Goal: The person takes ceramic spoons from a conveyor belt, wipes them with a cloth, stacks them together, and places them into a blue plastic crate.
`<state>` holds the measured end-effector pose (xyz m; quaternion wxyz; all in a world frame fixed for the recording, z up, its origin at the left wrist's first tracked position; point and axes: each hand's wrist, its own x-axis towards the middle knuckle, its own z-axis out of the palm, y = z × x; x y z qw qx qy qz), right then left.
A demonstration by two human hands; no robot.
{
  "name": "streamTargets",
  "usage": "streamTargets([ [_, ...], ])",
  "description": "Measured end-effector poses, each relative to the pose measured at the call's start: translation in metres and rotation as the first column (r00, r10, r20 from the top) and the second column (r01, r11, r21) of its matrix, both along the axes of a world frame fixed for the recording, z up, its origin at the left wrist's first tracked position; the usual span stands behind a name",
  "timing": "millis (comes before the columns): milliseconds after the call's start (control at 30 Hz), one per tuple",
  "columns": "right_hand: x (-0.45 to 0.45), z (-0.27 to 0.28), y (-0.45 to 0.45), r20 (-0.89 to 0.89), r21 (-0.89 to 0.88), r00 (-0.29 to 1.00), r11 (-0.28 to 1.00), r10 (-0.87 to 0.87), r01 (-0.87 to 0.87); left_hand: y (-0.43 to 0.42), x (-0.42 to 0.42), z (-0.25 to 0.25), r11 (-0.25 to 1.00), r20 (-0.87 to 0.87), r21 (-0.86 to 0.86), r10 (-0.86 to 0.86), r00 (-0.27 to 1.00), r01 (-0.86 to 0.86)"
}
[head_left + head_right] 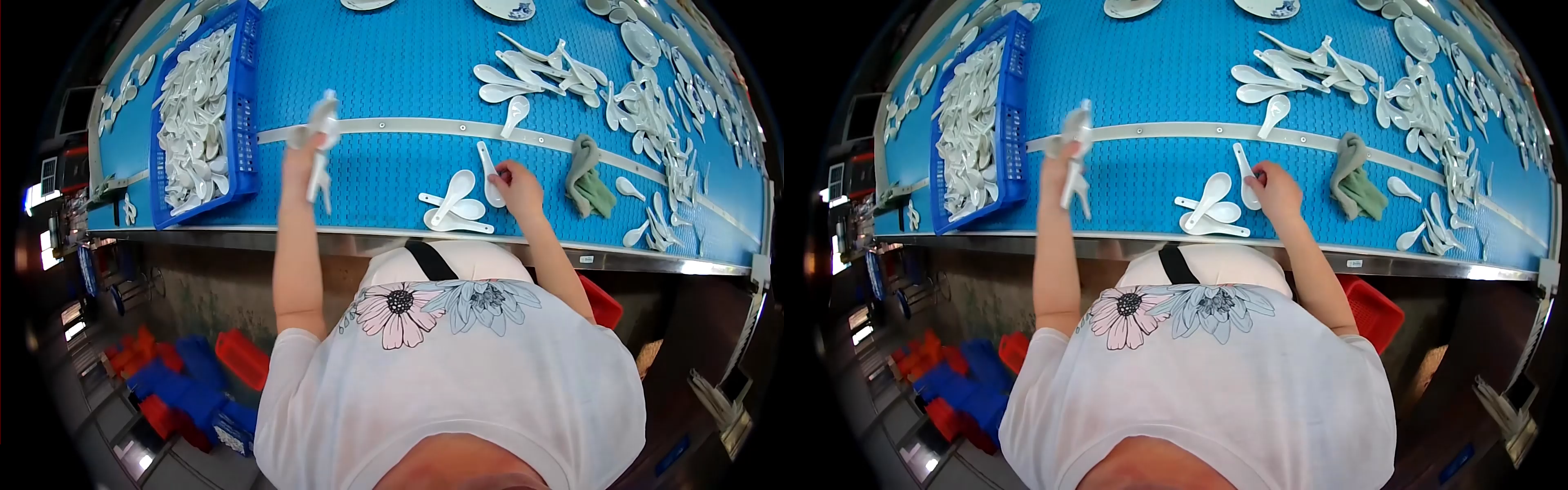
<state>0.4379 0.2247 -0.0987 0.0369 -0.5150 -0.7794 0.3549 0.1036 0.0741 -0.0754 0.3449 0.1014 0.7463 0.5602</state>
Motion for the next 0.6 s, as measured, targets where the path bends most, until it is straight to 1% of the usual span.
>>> streamTargets([
  [33,0.003,-0.005,0.003,-0.041,0.043,0.999,0.999,0.013,-0.011,-0.005,-0.017,0.020,1.000,0.004,-0.025,0.004,1.000,-0.004],
  [67,0.006,-0.009,0.005,-0.042,0.043,0.999,0.999,0.012,-0.010,-0.014,-0.041,0.031,0.998,0.059,0.057,0.036,0.998,-0.039],
  [100,0.010,-0.013,0.008,-0.090,0.013,0.996,1.000,-0.007,0.009,-0.023,-0.068,0.041,0.988,0.117,0.136,0.060,0.991,-0.076],
  [133,0.015,-0.015,0.011,-0.135,-0.019,0.990,0.999,-0.031,0.029,-0.031,-0.096,0.052,0.989,-0.083,0.114,0.103,0.991,-0.093],
  [167,0.020,-0.016,0.014,-0.133,-0.022,0.990,0.999,-0.040,0.037,-0.041,-0.130,0.065,0.987,-0.164,0.104,0.139,0.977,-0.123],
  [200,0.025,-0.017,0.017,-0.208,0.013,0.974,0.996,-0.087,0.092,-0.045,-0.148,0.091,0.988,-0.272,0.056,0.156,0.950,-0.147],
  [233,0.032,-0.018,0.021,-0.283,0.044,0.950,0.988,-0.130,0.148,-0.055,-0.187,0.118,0.931,-0.251,-0.311,0.114,0.961,-0.191],
  [267,0.045,-0.023,0.031,-0.424,-0.077,0.863,0.961,-0.273,0.266,-0.064,-0.230,0.118,0.904,-0.475,-0.206,0.243,0.846,-0.376],
  [300,0.051,-0.026,0.033,-0.538,-0.249,0.747,0.921,-0.390,0.301,-0.065,-0.257,0.118,0.848,-0.657,-0.051,0.369,0.657,-0.527],
  [333,0.057,-0.024,0.036,-0.532,-0.346,0.707,0.882,-0.466,0.321,-0.061,-0.257,0.117,0.849,-0.658,-0.051,0.367,0.657,-0.525],
  [367,0.061,-0.022,0.038,-0.520,-0.440,0.662,0.833,-0.540,0.334,-0.057,-0.258,0.118,0.775,-0.833,-0.084,0.291,0.472,-0.626],
  [400,0.062,-0.017,0.037,-0.521,-0.443,0.658,0.831,-0.544,0.336,-0.051,-0.258,0.117,0.687,-0.949,-0.084,0.165,0.268,-0.722],
  [433,0.063,-0.010,0.036,-0.484,-0.502,0.643,0.790,-0.594,0.351,-0.043,-0.252,0.100,0.861,-0.927,-0.084,0.117,0.357,-0.502],
  [467,0.064,-0.007,0.034,-0.443,-0.558,0.628,0.745,-0.640,0.366,-0.034,-0.243,0.078,0.968,-0.902,-0.066,0.046,0.430,-0.242],
  [500,0.065,-0.010,0.031,-0.440,-0.558,0.625,0.741,-0.645,0.372,-0.012,-0.162,0.083,0.984,-0.787,-0.133,-0.030,0.617,-0.122],
  [533,0.066,-0.014,0.027,-0.514,-0.510,0.684,0.826,-0.517,0.240,0.007,-0.113,0.076,0.961,-0.712,-0.276,-0.223,0.666,0.027],
  [567,0.065,-0.015,0.024,-0.580,-0.450,0.723,0.888,-0.374,0.099,0.016,-0.082,0.051,0.929,-0.627,-0.286,-0.368,0.687,0.236],
  [600,0.061,-0.013,0.017,-0.572,-0.410,0.772,0.912,-0.277,0.024,0.022,-0.051,0.030,0.871,-0.504,-0.283,-0.492,0.710,0.403],
])
